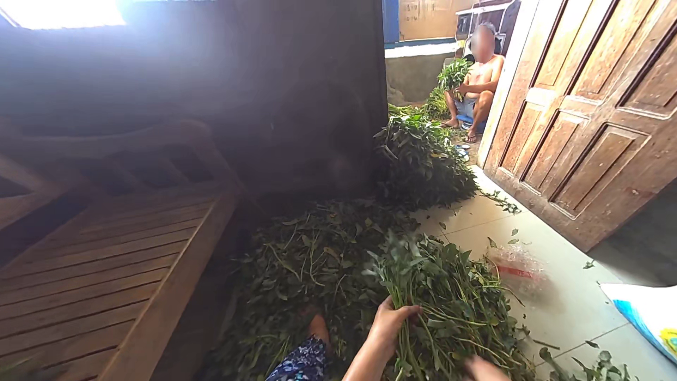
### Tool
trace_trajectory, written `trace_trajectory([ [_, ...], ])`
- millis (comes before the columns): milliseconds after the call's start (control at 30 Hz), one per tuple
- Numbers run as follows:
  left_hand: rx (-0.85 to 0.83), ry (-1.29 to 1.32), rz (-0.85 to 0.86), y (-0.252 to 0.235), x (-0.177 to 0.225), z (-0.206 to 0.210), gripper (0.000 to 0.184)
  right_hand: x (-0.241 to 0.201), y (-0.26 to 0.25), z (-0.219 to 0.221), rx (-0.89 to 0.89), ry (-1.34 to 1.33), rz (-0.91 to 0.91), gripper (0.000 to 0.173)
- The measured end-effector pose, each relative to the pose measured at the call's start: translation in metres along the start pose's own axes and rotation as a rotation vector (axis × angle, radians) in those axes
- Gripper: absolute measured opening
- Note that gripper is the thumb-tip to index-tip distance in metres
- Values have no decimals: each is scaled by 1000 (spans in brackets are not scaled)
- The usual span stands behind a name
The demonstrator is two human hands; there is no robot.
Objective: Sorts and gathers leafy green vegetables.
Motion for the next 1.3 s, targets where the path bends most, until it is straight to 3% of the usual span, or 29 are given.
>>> trace_trajectory([
  [67, -79, -19, -32, 7, -3, 6, 32, -24, 2, -21, 213, -454, -112, 39],
  [200, -126, -40, -12, 14, -5, 10, 35, -66, -9, -3, 173, -1341, -87, 23],
  [300, -74, -63, -1, 13, -9, -1, 38, -77, -19, 16, 149, -1615, -13, 10],
  [433, 13, -67, -13, 13, -12, -17, 36, -86, -27, 35, 158, -1757, -26, 3],
  [533, 201, 14, -8, 5, -7, -39, 34, -87, -25, 38, 131, -1578, -161, 1],
  [567, 284, 61, 7, 1, -4, -50, 34, -82, -25, 36, 112, -1343, -230, 3],
  [633, 410, 187, 11, -4, 4, -69, 36, -64, -29, 25, 43, -627, -289, 25],
  [700, 445, 320, -23, -5, 10, -75, 38, -52, -39, 3, 36, -98, -149, 41],
  [800, 405, 422, -104, -1, 13, -67, 32, -35, -56, -39, 373, 219, -46, 39],
  [933, 359, 552, -71, 0, 28, -66, 29, -11, -82, -49, 307, 579, 66, 45],
  [1033, 345, 660, -49, 3, 38, -70, 28, -9, -90, -55, 223, 633, -34, 36],
  [1133, 228, 745, -120, 6, 43, -61, 11, -19, -79, -77, 184, 473, -108, 37],
  [1200, 195, 753, -120, 7, 44, -59, 10, -32, -64, -102, 155, 233, -154, 37],
  [1300, 234, 782, -77, 6, 45, -60, 10, -34, -38, -138, 176, -394, -222, 31],
])
Point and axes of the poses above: each hand's wrist, its own y-axis away from the middle knuckle, its own z-axis out of the palm, x = y × z, the point moved 4 cm from there along -y, towards the middle knuckle, and after that the axes turned 14 degrees about -y, right-handed, at the moved point
